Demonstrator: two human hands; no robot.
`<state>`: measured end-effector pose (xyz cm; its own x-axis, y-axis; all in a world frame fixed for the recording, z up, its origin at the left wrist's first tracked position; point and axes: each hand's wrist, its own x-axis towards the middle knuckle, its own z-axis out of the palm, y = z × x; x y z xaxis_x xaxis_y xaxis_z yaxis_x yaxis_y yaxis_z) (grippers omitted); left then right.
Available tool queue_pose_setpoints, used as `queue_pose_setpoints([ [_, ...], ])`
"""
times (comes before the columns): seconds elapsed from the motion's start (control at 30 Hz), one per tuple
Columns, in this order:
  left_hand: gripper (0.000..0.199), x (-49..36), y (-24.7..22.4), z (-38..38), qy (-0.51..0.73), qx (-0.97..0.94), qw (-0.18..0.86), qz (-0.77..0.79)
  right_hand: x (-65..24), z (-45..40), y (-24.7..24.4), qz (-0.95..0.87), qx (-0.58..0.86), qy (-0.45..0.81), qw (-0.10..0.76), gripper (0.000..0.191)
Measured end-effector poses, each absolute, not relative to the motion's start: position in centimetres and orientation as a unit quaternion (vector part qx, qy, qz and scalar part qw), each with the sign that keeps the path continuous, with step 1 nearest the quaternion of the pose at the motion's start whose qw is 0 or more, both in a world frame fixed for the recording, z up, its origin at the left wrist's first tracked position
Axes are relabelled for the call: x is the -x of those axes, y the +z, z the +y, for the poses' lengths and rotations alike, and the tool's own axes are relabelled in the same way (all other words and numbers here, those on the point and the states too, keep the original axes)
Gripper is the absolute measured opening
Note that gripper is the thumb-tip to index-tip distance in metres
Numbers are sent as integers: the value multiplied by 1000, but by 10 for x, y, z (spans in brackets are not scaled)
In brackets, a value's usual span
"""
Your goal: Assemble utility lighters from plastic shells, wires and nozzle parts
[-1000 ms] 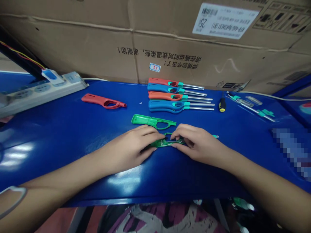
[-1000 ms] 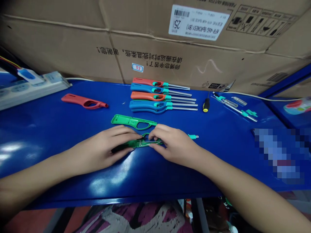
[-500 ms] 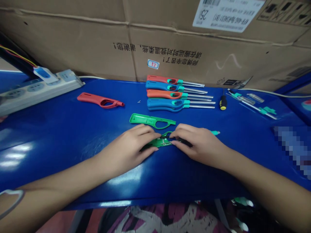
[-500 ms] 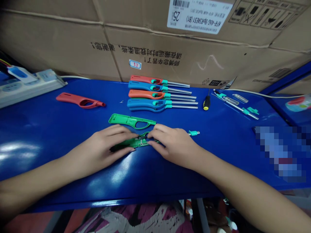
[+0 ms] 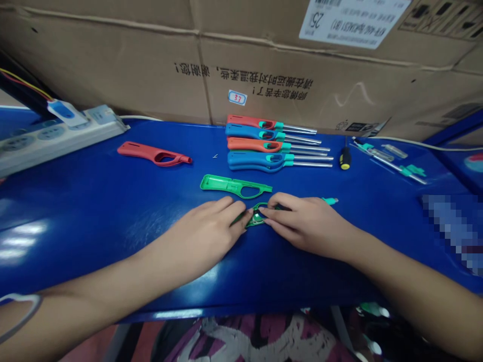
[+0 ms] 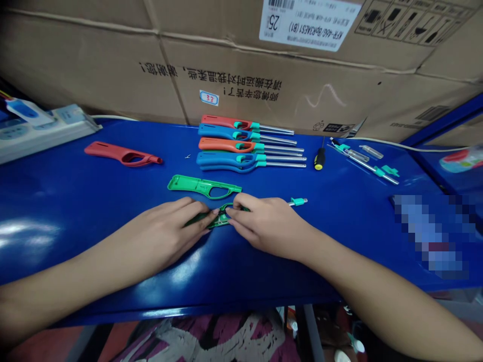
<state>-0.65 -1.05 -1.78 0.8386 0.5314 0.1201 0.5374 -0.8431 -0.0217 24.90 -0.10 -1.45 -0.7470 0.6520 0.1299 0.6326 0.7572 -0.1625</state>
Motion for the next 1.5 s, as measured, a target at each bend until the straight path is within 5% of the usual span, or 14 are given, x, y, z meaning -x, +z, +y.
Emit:
queue_pose_setpoints([
  [0.57,33,8,-15,-19,-88,940,-75,-322,-248,7,-7,-879,359,284,131,8],
  [0.83,38,11,-14,-18,-86,937,-116,-318,-255,14,-10,-786,436,401,177,17],
  [1.5,30,10,-13,-14,-89,937,-112,-318,-257,11,-8,-904,313,264,125,9],
])
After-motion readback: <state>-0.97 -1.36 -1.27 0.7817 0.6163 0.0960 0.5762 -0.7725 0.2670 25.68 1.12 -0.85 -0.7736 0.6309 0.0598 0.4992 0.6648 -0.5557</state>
